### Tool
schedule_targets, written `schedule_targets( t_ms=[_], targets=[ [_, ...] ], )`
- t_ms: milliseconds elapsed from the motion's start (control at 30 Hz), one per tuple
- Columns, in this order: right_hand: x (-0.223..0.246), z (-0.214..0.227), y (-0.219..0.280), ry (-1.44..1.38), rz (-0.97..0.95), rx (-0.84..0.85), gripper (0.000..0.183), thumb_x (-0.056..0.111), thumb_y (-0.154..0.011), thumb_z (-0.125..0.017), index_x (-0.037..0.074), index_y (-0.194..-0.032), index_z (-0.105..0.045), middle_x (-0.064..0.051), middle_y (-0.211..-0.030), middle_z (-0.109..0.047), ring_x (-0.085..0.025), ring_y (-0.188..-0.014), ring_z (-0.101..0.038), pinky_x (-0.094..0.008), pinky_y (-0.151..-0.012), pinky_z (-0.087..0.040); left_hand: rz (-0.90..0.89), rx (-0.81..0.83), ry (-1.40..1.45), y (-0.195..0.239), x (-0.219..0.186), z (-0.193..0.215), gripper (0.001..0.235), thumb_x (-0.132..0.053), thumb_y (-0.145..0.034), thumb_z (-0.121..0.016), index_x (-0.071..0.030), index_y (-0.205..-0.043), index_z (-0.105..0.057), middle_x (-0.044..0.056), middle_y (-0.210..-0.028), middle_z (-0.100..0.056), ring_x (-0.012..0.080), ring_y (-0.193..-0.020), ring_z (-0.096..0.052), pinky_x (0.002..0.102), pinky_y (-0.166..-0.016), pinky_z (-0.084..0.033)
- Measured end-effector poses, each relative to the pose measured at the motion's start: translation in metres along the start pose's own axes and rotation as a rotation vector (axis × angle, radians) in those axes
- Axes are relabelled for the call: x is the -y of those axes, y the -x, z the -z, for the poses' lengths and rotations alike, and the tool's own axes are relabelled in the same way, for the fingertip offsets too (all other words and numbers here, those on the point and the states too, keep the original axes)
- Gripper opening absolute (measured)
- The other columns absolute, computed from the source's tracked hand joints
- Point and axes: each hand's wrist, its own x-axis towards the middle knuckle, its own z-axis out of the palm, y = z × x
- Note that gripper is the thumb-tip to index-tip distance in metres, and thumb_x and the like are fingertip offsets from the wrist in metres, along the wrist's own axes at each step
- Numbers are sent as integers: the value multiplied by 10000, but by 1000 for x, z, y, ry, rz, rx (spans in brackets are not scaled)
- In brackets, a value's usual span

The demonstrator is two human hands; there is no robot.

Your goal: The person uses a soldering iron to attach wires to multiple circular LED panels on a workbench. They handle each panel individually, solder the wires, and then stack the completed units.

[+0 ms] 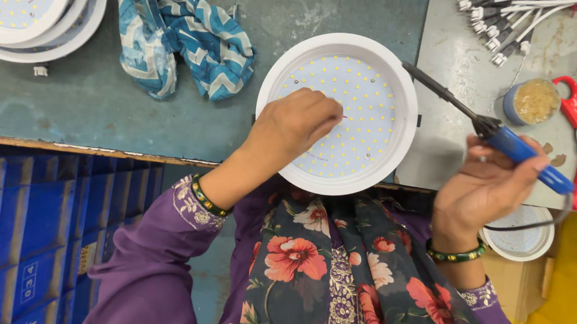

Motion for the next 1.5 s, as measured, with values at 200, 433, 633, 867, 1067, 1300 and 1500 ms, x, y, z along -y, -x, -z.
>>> schedule_targets(
  t_ms=[200, 433, 633, 867, 1067, 1300, 1500],
  targets=[
    [5, 29, 9, 346, 217, 23, 573, 540, -1165, -458, -12, -1317, -468, -192, -952, -626, -301, -729, -627, -328, -724, -541, -97, -93, -81, 7, -2, -2, 217, -35, -838, -796, -81, -1008, -669, 51, -932, -611, 245, -878, -627, 379, -778, -535],
    [0, 23, 23, 424, 322, 58, 527, 526, -1124, -503, 9, -1186, -419, -157, -845, -501, -246, -607, -484, -293, -559, -444, -76, -80, -139, 9, 5, -10, 218, -51, -845, -783, -80, -1020, -656, 56, -959, -571, 249, -911, -592, 383, -815, -513],
    [-13, 20, 14, 502, 552, 141, 491, 497, -1127, -431, 17, -1054, -357, -113, -868, -367, -253, -605, -421, -333, -565, -419, -97, -48, -167, 11, 10, -9, 242, -64, -856, -792, -86, -1057, -659, 46, -974, -554, 233, -928, -586, 379, -810, -511],
    [-12, 18, 18, 547, 598, 225, 493, 502, -1133, -390, 33, -1002, -309, -127, -845, -429, -288, -606, -462, -334, -587, -355, -88, -51, -123, 10, 12, -8, 214, -54, -884, -796, -107, -1043, -662, 25, -967, -552, 213, -922, -599, 371, -801, -515],
    [-11, 16, 7, 509, 650, 169, 491, 486, -1113, -398, 32, -937, -328, -146, -818, -329, -284, -601, -406, -346, -523, -367, -58, -70, -90, 12, 13, -11, 209, -63, -901, -797, -104, -1040, -645, 29, -995, -555, 219, -947, -601, 379, -842, -527],
    [-10, 17, 10, 577, 648, 301, 519, 522, -1123, -376, 13, -1025, -369, -246, -839, -540, -300, -656, -520, -337, -658, -393, -72, -46, -151, 14, 13, -13, 246, -71, -852, -791, -95, -1057, -657, 35, -978, -548, 224, -940, -588, 375, -814, -504],
    [-11, 14, 10, 619, 683, 366, 519, 526, -1124, -365, 16, -1031, -386, -266, -871, -574, -311, -699, -541, -359, -670, -401, -62, -52, -187, 16, 10, -15, 258, -107, -858, -793, -95, -1066, -641, 46, -998, -543, 231, -950, -576, 375, -831, -508]
  ],
)
